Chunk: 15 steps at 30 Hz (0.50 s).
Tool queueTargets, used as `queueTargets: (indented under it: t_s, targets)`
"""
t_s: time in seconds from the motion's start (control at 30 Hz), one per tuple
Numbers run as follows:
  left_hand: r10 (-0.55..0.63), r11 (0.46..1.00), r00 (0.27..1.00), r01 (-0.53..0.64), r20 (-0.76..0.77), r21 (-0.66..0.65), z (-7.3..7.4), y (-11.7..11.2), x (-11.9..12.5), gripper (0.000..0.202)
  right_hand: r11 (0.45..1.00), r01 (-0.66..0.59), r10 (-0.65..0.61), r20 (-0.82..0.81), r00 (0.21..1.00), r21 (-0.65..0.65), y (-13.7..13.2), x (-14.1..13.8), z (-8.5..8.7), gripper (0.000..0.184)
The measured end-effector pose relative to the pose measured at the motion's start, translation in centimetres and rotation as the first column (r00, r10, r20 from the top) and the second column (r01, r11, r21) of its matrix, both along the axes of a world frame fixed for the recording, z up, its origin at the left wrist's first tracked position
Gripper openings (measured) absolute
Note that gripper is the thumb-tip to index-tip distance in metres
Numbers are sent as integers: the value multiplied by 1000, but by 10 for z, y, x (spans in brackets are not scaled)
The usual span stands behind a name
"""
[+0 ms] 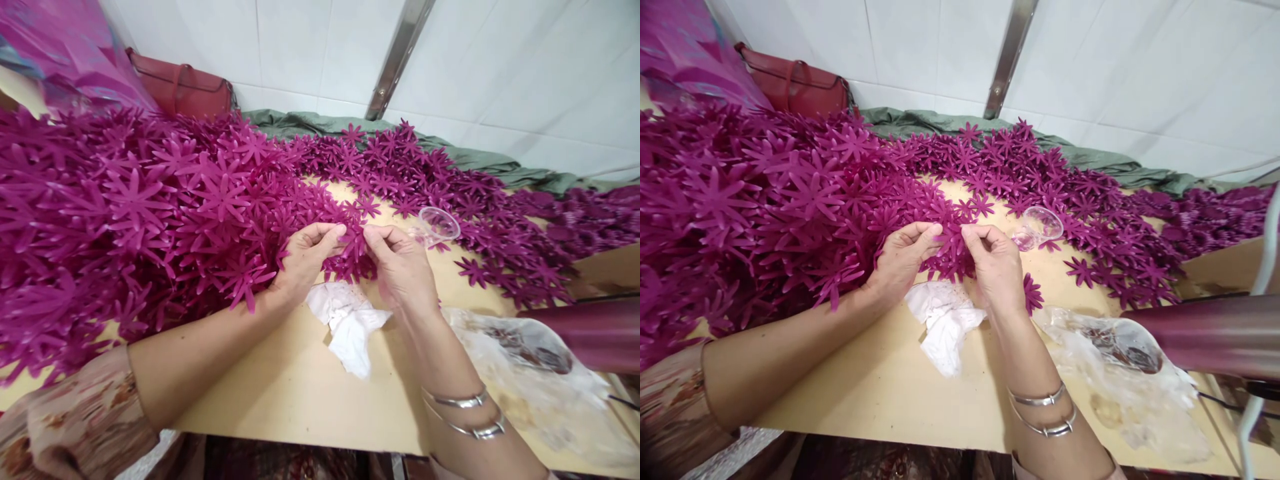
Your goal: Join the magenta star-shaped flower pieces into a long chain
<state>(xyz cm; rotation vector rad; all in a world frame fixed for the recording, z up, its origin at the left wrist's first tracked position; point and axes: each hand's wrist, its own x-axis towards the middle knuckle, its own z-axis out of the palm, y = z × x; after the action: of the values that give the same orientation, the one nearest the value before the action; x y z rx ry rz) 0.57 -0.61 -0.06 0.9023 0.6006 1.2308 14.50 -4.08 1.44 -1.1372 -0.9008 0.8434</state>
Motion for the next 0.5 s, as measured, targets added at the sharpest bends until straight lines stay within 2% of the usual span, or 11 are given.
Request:
queueTargets:
  t_s: [0.17, 0.3, 0.37, 0.5]
  targets:
    - [48, 999, 999, -48, -6, -17, -1, 1, -1, 29, 998, 48, -50, 67, 996, 27, 3, 10, -4, 31]
    - [94, 994, 995, -92, 33, -65, 3, 1, -1, 33, 980, 152, -178, 224, 958, 129, 1, 8, -4, 19]
    - [101, 992, 994, -96, 50, -84, 5, 1, 0, 35, 966, 168, -234, 389, 891, 196, -1, 4, -1, 16]
    - [86, 994, 995, -83, 47, -66, 5, 0, 0, 34, 943, 137, -310, 652, 692, 303, -8, -5, 9, 14]
